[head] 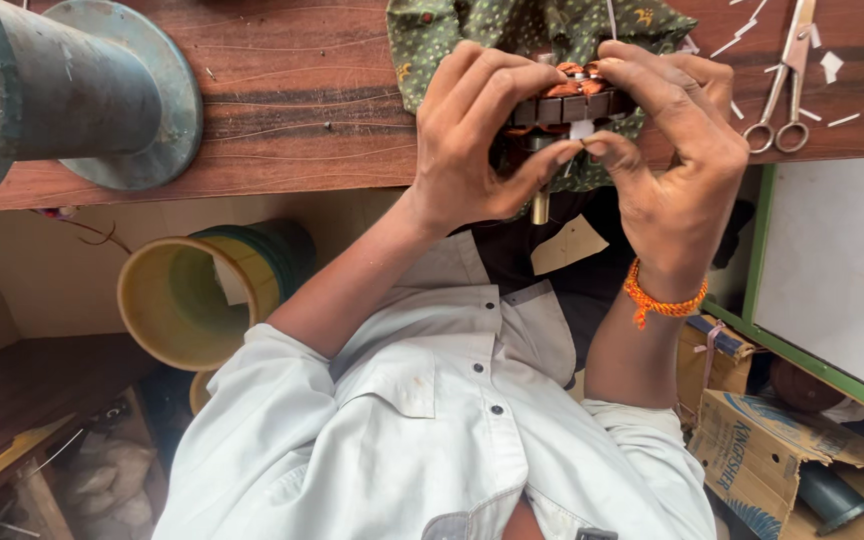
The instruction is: The person inserts small white insulating strips into the slots of a copper-wound rotor using a green screwdriver and their fingers. They repeatedly cut strips with scissors, fold them, and press them into place between the windings.
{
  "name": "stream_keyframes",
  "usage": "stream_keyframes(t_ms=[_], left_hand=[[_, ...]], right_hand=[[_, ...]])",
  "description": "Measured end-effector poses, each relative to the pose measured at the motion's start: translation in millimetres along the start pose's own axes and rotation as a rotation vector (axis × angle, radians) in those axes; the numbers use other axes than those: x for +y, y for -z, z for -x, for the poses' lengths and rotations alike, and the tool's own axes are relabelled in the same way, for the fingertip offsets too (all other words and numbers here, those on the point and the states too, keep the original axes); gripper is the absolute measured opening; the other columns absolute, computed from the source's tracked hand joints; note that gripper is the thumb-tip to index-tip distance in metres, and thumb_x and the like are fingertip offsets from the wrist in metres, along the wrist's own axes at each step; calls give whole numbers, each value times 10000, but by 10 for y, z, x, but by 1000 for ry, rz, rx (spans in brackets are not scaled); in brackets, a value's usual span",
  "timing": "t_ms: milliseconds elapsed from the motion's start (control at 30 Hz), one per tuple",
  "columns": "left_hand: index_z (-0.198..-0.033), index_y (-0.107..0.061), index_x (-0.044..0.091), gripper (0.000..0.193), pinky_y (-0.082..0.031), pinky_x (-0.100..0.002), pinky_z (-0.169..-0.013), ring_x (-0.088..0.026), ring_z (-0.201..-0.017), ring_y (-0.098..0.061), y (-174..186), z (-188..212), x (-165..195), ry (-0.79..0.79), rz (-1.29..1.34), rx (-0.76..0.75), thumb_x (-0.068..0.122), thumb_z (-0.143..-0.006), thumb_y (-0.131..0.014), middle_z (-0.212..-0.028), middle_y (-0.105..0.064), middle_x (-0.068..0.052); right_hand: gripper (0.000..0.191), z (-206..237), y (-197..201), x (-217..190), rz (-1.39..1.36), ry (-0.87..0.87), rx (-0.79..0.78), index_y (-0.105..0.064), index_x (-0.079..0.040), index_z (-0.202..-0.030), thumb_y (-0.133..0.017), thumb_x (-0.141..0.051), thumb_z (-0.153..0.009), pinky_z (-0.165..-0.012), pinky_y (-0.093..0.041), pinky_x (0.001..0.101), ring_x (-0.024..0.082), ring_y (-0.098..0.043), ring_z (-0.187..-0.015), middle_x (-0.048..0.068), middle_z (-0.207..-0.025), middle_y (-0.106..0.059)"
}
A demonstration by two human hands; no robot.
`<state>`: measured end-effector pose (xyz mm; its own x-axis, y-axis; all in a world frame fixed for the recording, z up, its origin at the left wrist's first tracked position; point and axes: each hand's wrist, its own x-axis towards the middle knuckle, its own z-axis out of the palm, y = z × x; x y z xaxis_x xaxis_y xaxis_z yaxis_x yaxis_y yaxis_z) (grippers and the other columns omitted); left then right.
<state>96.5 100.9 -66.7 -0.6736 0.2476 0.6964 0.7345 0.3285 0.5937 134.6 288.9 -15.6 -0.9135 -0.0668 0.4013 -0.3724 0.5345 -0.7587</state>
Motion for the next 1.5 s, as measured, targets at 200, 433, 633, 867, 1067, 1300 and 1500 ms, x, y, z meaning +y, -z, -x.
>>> stream_keyframes(t_ms=[200, 433, 633, 867, 1067, 1300, 1500], left_hand=[[-1156, -645, 25, 425, -508, -399, -832, -269, -945, -639, -97, 65, -103, -99, 0, 70, 347, -933, -810, -1048, -680, -90], [-1094, -657, 15, 435, -505, -396, -779, -265, -876, -630, -136, 105, -190, -98, 22, 97, 390, -918, -788, -988, -682, -101], [-1058, -670, 29, 408, -494, -392, -765, -260, -846, -626, -122, 106, -180, -102, 47, 99, 382, -892, -789, -978, -701, -95], [-1021, -680, 51, 376, -463, -406, -762, -255, -824, -602, -110, 157, -185, -96, 19, 20, 359, -862, -826, -948, -709, -72], [-1195, -629, 56, 450, -505, -413, -940, -268, -1033, -613, -14, 235, -97, 15, 26, 18, 343, -927, -848, -1141, -679, -79], [-1284, -612, 84, 506, -463, -402, -1050, -264, -1175, -553, 180, 133, -318, -11, 19, -157, 383, -948, -845, -1282, -657, -40], [-1363, -615, 130, 541, -448, -401, -1094, -270, -1242, -523, 148, -88, -607, -202, -89, -274, 440, -974, -827, -1356, -636, -8]], right_hand=[[582, 40, -26, -76, -54, -96, 18, -730, -60, -1207, -694, -579, -945, -852, -542, 291, 233, -583, -1196, 62, -1226, -731], [477, 129, -110, -76, 32, -19, 68, -728, -35, -1221, -699, -467, -1022, -1074, -489, 407, 268, -609, -1184, 93, -1252, -741], [410, 260, -151, -16, 40, -53, 56, -713, -51, -1226, -720, -439, -1094, -1083, -493, 347, 241, -581, -1210, 56, -1246, -736], [390, 435, -291, -23, 96, -106, 103, -646, -44, -1244, -635, -423, -1150, -1144, -457, 367, 245, -527, -1264, 69, -1260, -671], [400, 366, -412, -122, 106, -78, 172, -681, -49, -1295, -649, -409, -1124, -1120, -470, 382, 258, -543, -1259, 74, -1257, -690], [522, 220, -416, 75, -285, -25, 282, -582, 24, -1242, -594, -472, -1080, -926, -561, 342, 204, -637, -1150, 123, -1231, -644], [374, -389, -128, 879, -331, -83, 171, -641, 12, -1146, -554, -348, -1197, -751, -515, 289, 148, -647, -876, 70, -1002, -700]])
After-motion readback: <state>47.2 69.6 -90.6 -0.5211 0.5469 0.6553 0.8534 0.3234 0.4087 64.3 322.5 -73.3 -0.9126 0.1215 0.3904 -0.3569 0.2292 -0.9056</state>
